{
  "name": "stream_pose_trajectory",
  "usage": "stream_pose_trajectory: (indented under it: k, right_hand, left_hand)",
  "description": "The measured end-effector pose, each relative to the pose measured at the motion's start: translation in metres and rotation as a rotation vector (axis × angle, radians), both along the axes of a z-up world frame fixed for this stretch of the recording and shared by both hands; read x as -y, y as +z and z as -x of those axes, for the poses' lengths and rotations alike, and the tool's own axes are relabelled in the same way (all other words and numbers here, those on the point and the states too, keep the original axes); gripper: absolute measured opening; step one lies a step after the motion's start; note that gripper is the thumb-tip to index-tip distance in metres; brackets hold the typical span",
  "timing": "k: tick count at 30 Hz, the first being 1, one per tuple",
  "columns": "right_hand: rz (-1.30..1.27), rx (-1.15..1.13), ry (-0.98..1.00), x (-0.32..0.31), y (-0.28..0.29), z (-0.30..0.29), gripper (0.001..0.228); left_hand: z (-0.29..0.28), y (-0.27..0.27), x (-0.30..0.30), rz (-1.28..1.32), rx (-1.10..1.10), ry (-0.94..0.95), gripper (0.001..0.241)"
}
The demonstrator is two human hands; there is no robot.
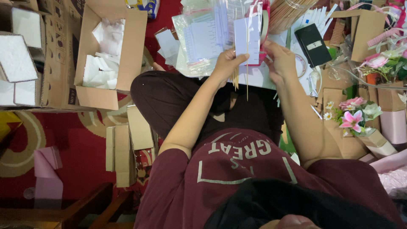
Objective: The person sits on the floor and assembles small craft kits by inserting wooden sticks into small white paper cards. They then place the assembled items into clear plastic bags. The workspace is cluttered with boxes, tape, and other craft supplies.
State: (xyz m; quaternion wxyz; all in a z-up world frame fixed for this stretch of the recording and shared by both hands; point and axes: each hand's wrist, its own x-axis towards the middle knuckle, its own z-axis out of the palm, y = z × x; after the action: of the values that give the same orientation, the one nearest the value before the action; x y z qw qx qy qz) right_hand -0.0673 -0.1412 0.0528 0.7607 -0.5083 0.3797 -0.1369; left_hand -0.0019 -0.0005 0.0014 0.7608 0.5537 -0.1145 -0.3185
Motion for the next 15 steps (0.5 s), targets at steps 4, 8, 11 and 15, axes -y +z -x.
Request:
stream_pose_trajectory:
  k: [4, 8, 11, 15]
  right_hand:
    - [-0.012, 0.116, -0.041, -0.009, -0.009, 0.002, 0.02]
    - [-0.026, 0.165, -0.119, -0.011, -0.022, 0.007, 0.021]
    - [0.0, 0.2, -0.143, -0.015, -0.028, 0.01, 0.006]
    - [0.156, 0.19, -0.125, -0.02, -0.032, 0.011, 0.013]
  left_hand:
    - [0.002, 0.005, -0.001, -0.042, -0.02, 0.02, 0.011]
    - [0.001, 0.003, -0.001, -0.008, -0.049, 0.017, 0.015]
    - [0.002, 0.006, -0.001, 0.036, -0.056, 0.027, 0.016]
    - [0.009, 0.028, -0.007, 0.008, 0.032, 0.059, 0.014]
